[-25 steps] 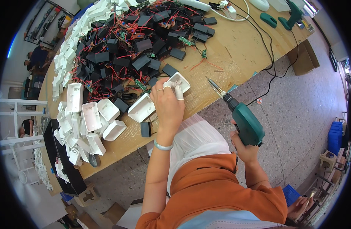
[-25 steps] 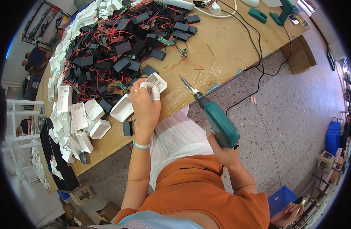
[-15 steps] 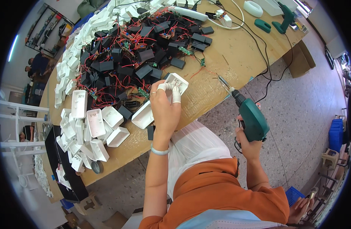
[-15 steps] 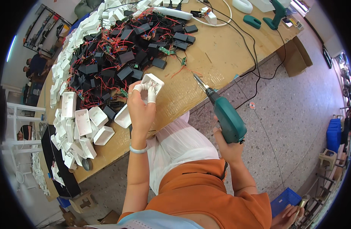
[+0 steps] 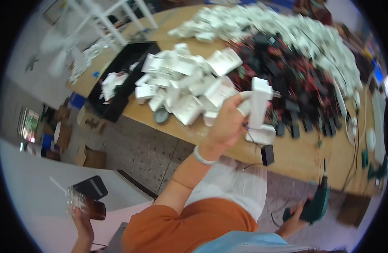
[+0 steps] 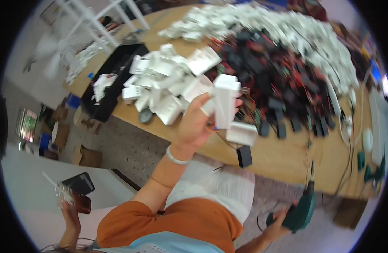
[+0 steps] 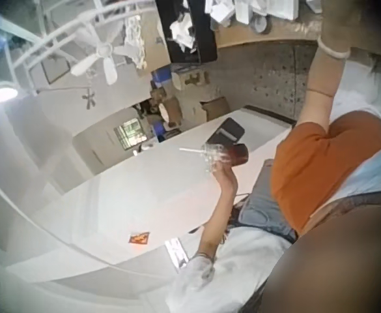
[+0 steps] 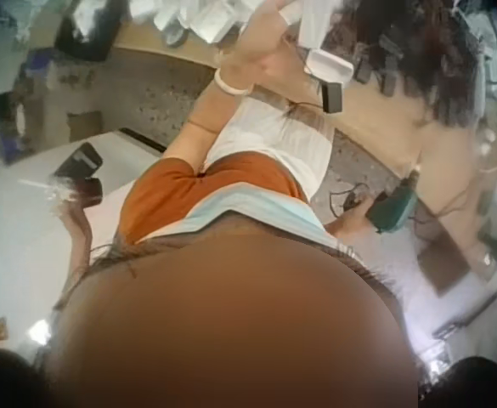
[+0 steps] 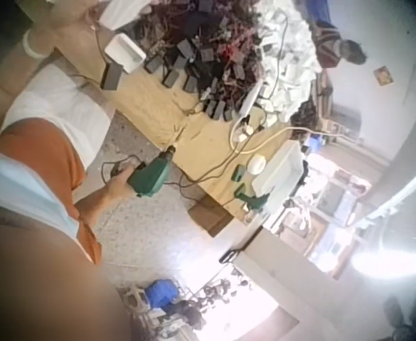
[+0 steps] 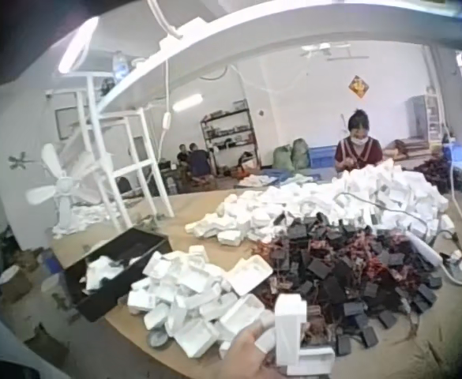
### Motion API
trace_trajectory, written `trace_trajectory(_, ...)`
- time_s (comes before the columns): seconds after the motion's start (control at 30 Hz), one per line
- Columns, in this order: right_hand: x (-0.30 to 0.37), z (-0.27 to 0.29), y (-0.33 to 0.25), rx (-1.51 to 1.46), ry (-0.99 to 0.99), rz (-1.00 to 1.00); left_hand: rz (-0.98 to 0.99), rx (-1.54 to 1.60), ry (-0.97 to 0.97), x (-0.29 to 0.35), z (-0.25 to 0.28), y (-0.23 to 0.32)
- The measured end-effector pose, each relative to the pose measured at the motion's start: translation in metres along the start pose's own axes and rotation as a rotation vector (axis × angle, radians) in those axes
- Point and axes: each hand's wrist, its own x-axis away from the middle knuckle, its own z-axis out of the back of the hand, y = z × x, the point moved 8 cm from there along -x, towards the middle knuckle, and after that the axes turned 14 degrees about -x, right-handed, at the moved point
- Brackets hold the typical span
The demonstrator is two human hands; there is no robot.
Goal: The recorder is assembling electronic components by placing circuits into white plastic casings and using a soldering tool.
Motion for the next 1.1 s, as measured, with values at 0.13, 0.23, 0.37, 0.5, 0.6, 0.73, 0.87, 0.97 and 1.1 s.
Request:
trace_trajectory(0.13,-0.014,-0.004,0.024,-0.068,-0.032,-0.055,-0.295,-0.003,0.183,0.000,0.137,0.089)
trace_trajectory(0.23,-0.015,-0.015,0.010,-0.041,-0.042,-0.021,-0.348,-0.111,0.586,0.002,0.277,0.172)
trace_trajectory(0.37,-0.015,-0.045,-0.011,-0.011,-0.102,0.052,-0.512,-0.484,1.356,0.039,0.543,0.257)
trace_trajectory(0.5,-0.010,-0.047,-0.007,0.038,-0.081,0.061,-0.313,-0.627,1.786,0.074,0.674,0.241)
trace_trajectory(0.6,-0.011,-0.043,0.005,-0.015,-0.069,0.032,-0.038,-1.206,1.674,0.104,0.742,0.300)
trace_trajectory(0.73,0.005,-0.062,-0.021,0.078,-0.086,0.133,0.120,-1.685,1.478,0.049,0.674,0.193)
trace_trajectory(0.87,-0.001,-0.053,-0.012,0.080,-0.022,0.085,-0.573,-1.417,1.130,0.027,0.377,0.176)
trace_trajectory(0.97,-0.003,-0.059,-0.018,0.018,-0.036,0.084,-0.724,-1.383,0.455,0.022,0.165,0.113)
trace_trajectory(1.1,-0.009,-0.062,-0.013,-0.062,-0.087,0.065,-0.808,-1.295,-0.162,0.005,0.005,0.023)
